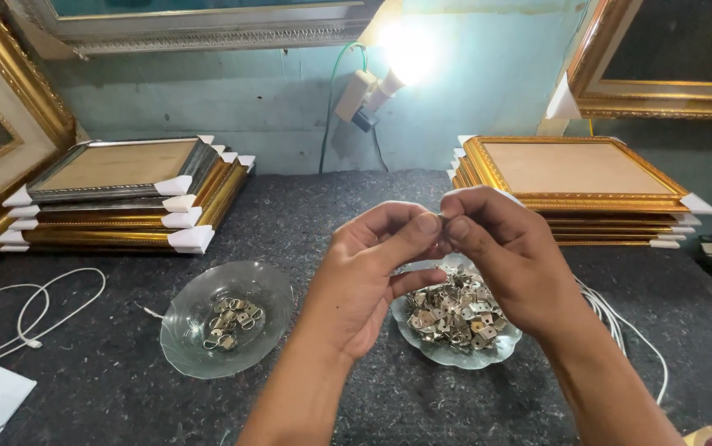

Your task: Assembling small metal hangers onto strings for picture frames.

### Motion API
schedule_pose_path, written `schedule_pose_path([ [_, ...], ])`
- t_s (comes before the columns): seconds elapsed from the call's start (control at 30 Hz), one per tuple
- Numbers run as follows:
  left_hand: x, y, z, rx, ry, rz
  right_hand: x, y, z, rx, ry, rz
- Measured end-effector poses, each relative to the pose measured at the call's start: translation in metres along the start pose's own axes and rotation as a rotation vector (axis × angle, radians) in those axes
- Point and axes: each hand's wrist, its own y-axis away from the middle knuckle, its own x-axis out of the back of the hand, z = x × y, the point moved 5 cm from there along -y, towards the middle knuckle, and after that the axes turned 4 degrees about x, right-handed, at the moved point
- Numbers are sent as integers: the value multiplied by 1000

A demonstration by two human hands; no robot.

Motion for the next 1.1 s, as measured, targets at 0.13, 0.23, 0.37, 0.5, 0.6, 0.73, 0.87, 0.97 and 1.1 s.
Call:
schedule_pose_path([
  [0.13, 5, -7, -3, 34, 46, -12, -3, -5, -6, -60, 63, 2],
  [0.23, 8, -6, 3, 71, 59, 5, -4, -3, 3, -274, -172, 110],
  [0.37, 10, -1, 18, 21, -121, 104, -2, -3, 7, -291, -286, 187],
  [0.5, 8, 7, 27, 39, -234, 191, -5, -3, 7, -394, -315, 210],
  [0.6, 8, 4, 24, 19, -287, 171, -2, -3, 12, -414, -299, 249],
  [0.73, 7, 6, 26, -25, -324, 147, 0, -3, 10, -446, -259, 269],
  [0.87, 7, 5, 27, -131, -482, 137, -2, -4, 7, -404, -229, 214],
  [0.97, 7, 5, 29, -160, -504, 152, -5, -5, -2, -379, -105, 221],
  [1.1, 7, 7, 30, -160, -509, 159, -6, -6, -16, -438, 148, 264],
])
